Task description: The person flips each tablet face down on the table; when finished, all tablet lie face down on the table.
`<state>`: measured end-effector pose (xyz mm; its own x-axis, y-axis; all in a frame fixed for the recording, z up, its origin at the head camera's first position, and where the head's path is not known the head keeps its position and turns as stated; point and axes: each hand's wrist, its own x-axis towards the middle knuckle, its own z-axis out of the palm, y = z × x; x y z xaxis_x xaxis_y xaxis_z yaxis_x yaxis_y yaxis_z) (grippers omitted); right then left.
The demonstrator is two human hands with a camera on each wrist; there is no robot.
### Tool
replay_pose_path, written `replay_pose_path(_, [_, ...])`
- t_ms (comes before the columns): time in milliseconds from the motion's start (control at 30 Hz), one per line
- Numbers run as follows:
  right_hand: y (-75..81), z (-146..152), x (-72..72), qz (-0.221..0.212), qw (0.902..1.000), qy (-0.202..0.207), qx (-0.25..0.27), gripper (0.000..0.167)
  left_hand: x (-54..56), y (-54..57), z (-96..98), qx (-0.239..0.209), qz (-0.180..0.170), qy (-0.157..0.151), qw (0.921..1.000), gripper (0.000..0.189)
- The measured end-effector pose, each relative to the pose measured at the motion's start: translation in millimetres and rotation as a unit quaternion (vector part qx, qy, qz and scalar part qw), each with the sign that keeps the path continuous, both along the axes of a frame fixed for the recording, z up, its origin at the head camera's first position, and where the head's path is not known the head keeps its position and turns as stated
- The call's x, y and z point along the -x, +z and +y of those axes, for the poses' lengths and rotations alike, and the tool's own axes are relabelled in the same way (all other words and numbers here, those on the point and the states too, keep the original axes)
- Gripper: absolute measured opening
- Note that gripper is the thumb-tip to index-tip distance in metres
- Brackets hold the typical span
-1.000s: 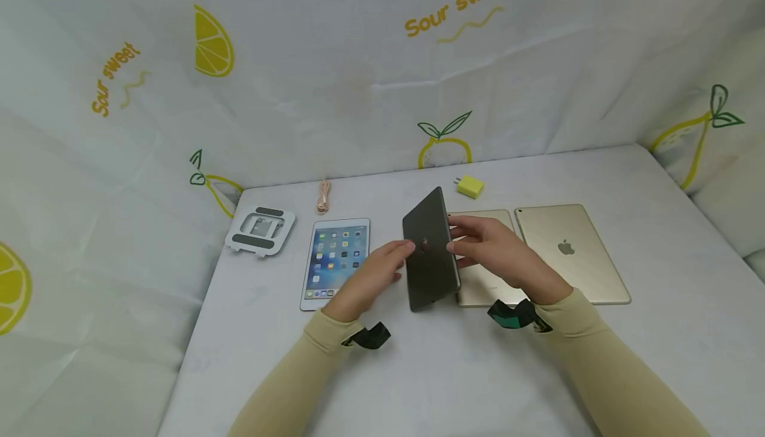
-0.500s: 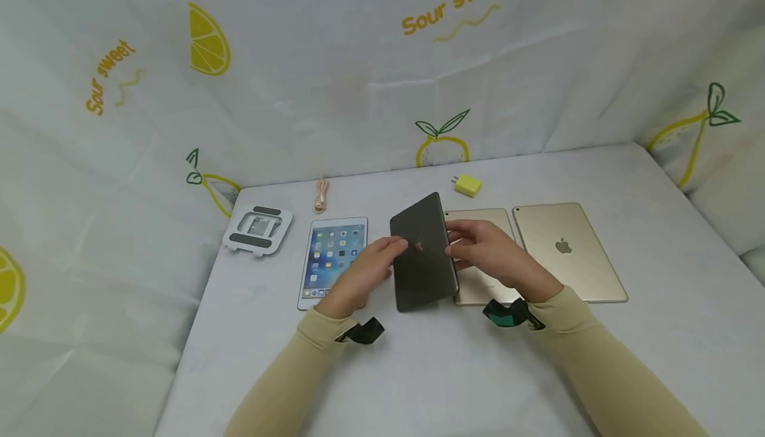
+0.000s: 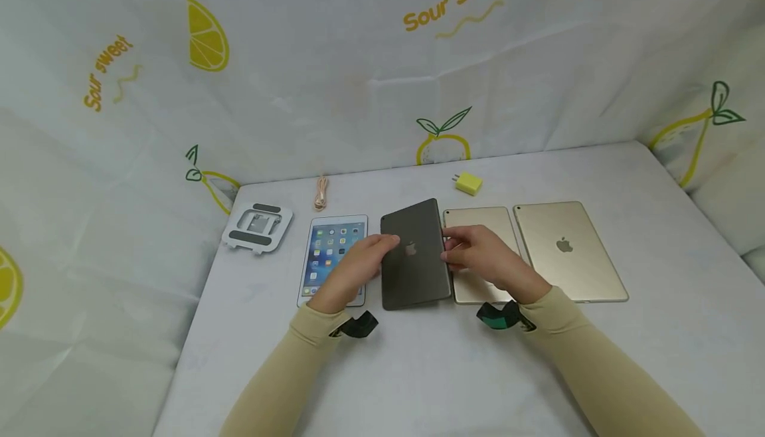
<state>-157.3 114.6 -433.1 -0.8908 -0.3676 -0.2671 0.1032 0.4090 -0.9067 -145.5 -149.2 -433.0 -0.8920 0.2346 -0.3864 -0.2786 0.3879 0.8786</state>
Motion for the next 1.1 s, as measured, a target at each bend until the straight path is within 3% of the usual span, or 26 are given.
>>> replay_pose_path(400, [-3.6, -4, -3.1, -0.022, 0.9991, -0.018, -0.032, 0.055, 0.1, 1.7, -1.0, 0.005, 0.000, 0.020, 0.9998, 0.061])
replay_pose_path(733, [-4.5, -11, -6.3, -0.006, 0.9948, -0.005, -0.102, 0.061, 1.9, 0.2, -3.2, 0.011, 0.005, 0.026, 0.9996, 0.058])
replay_pose_path(1100, [1.9, -14, -12.4, 0.005, 0.9911, 0.014, -0.132, 0.067, 4.1, 0.8, -3.5, 0.028, 0.012, 0.021, 0.9993, 0.058])
